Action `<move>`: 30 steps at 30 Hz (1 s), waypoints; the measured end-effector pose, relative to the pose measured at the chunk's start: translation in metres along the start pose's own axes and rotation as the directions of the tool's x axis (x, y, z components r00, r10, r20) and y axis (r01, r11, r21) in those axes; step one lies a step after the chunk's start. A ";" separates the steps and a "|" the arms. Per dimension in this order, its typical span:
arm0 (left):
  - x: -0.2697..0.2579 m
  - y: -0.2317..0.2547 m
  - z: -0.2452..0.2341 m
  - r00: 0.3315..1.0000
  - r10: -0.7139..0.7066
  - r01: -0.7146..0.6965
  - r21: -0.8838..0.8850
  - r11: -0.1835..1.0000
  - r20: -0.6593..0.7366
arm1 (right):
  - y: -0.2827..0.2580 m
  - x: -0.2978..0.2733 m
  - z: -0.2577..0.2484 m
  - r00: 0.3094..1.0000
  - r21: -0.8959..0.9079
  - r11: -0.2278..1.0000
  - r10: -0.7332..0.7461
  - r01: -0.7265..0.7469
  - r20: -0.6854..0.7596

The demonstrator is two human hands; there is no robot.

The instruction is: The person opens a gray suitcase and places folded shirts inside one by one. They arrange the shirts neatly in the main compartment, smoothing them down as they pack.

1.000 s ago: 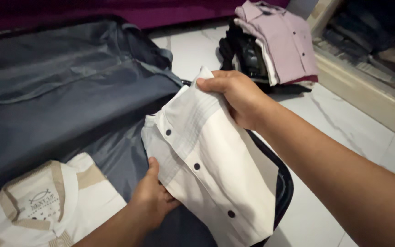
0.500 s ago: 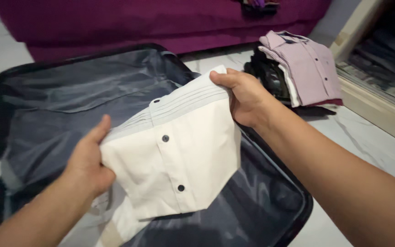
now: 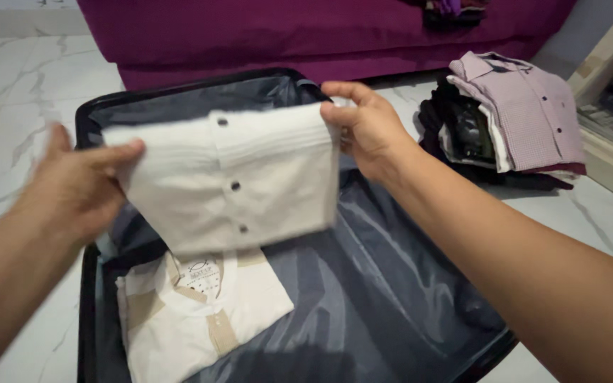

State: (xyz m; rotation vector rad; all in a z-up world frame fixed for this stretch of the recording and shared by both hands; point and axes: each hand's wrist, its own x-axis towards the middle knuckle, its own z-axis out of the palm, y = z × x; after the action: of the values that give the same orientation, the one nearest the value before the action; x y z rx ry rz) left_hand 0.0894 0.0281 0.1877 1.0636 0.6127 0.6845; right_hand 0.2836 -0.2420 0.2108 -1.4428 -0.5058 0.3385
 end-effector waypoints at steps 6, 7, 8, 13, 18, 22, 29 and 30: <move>-0.021 -0.010 -0.042 0.991 0.077 -0.099 0.200 0.975 0.113 | 0.056 -0.003 -0.009 0.998 0.089 0.994 0.054 -0.056 0.018; -0.028 -0.026 -0.049 0.997 -0.038 0.018 0.268 0.963 0.068 | 0.073 -0.010 -0.010 0.993 0.085 0.989 0.117 -0.119 0.024; -0.037 -0.044 -0.058 0.989 -0.150 0.136 0.329 0.934 0.017 | 0.091 -0.020 -0.013 0.982 0.064 0.980 0.189 -0.190 0.017; -0.084 -0.138 -0.114 0.827 -0.560 0.490 0.554 0.673 -0.051 | 0.162 -0.088 -0.033 0.771 -0.235 0.739 0.631 -0.632 -0.087; -0.083 -0.191 -0.147 0.706 -0.689 0.647 0.546 0.533 -0.165 | 0.202 -0.121 -0.040 0.687 -0.323 0.621 0.711 -0.714 -0.151; -0.080 -0.212 -0.154 0.770 -0.630 0.527 0.654 0.542 -0.097 | 0.232 -0.117 -0.052 0.687 -0.330 0.638 0.726 -0.696 -0.047; -0.082 -0.229 -0.141 0.869 -0.455 0.452 0.691 0.564 -0.197 | 0.282 -0.121 -0.060 0.749 -0.360 0.692 0.662 -0.625 -0.028; -0.082 -0.232 -0.140 0.883 -0.441 0.425 0.675 0.604 -0.161 | 0.286 -0.122 -0.058 0.762 -0.366 0.698 0.646 -0.616 -0.051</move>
State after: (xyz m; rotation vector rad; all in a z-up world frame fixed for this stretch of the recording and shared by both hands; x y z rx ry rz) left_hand -0.0192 -0.0290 -0.0671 1.5394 1.1219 -0.0307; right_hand 0.2329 -0.3229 -0.0908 -1.9601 -0.1079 0.9006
